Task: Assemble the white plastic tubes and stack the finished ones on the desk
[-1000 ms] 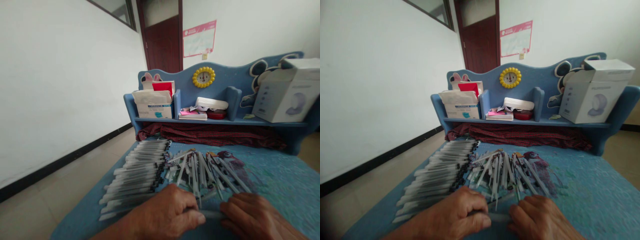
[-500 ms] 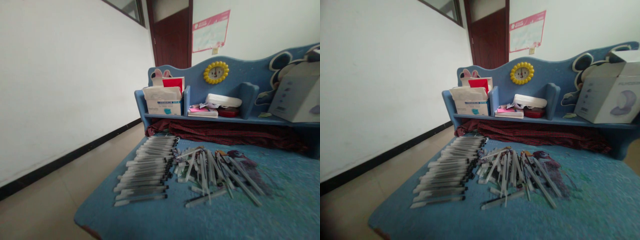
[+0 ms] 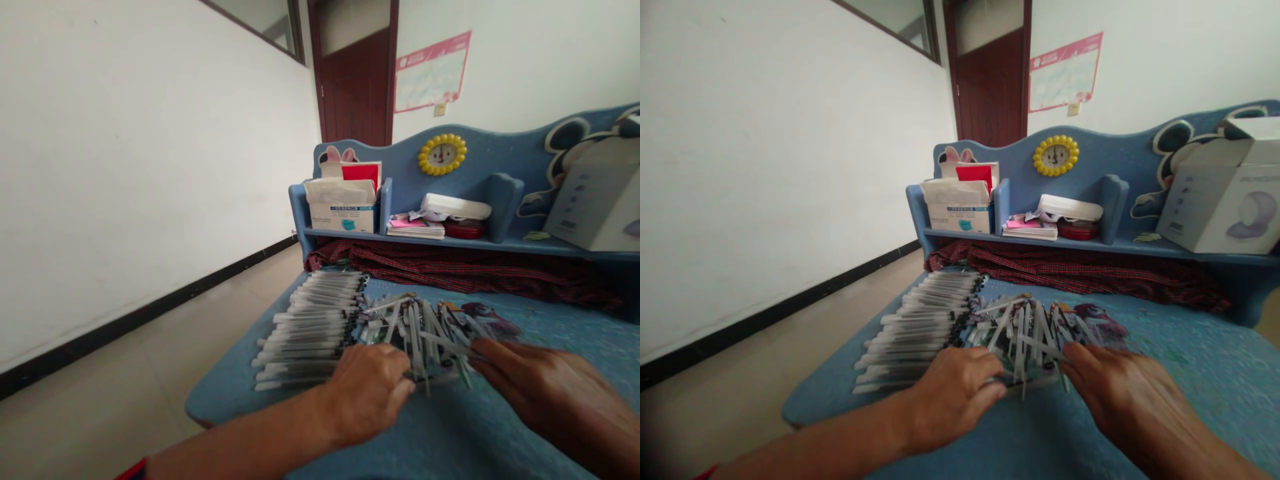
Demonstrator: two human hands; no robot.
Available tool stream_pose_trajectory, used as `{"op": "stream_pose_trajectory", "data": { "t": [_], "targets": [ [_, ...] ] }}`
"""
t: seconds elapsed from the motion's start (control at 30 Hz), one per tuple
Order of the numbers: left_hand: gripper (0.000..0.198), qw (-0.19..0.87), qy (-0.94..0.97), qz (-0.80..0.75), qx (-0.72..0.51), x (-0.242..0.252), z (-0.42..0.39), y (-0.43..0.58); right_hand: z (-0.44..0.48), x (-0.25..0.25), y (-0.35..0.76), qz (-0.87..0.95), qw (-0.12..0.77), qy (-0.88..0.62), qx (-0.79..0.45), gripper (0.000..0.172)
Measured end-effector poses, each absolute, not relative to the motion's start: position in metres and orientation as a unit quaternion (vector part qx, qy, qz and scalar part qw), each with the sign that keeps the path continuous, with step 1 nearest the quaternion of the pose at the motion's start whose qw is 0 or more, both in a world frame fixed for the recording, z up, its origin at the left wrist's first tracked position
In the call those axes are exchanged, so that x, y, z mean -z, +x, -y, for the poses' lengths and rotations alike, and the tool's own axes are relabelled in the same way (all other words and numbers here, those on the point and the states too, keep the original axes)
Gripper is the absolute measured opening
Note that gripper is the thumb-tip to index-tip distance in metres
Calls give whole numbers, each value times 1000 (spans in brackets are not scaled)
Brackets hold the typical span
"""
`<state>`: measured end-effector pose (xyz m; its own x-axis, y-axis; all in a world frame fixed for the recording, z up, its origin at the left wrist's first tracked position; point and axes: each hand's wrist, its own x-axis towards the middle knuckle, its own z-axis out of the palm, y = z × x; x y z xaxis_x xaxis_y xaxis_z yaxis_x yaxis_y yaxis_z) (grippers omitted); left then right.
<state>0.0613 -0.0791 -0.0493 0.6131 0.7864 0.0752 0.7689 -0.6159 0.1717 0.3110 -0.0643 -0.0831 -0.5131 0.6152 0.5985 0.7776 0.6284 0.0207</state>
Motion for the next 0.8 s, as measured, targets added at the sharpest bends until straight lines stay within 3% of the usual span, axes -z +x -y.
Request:
{"op": "stream_pose_trajectory", "data": {
  "t": [0.13, 0.3, 0.43, 0.63, 0.8],
  "targets": [
    [14, 18, 888, -450, -89, 57, 48, 78, 36, 78, 289, 874, 198, -418, 151, 25],
    [28, 23, 882, -448, -142, 55, 38, 69, 21, 92, 290, 869, 219, -404, 185, 22],
    [22, -5, 863, -478, -165, 43, 47, 36, 21, 100, 296, 859, 248, -398, 205, 24],
    [18, -7, 843, -537, -19, 26, 80, -21, 24, 107, 306, 859, 269, -389, 194, 27],
    [16, -17, 829, -559, 28, 40, 97, -44, 25, 109, 304, 870, 260, -381, 176, 25]
  ]
}}
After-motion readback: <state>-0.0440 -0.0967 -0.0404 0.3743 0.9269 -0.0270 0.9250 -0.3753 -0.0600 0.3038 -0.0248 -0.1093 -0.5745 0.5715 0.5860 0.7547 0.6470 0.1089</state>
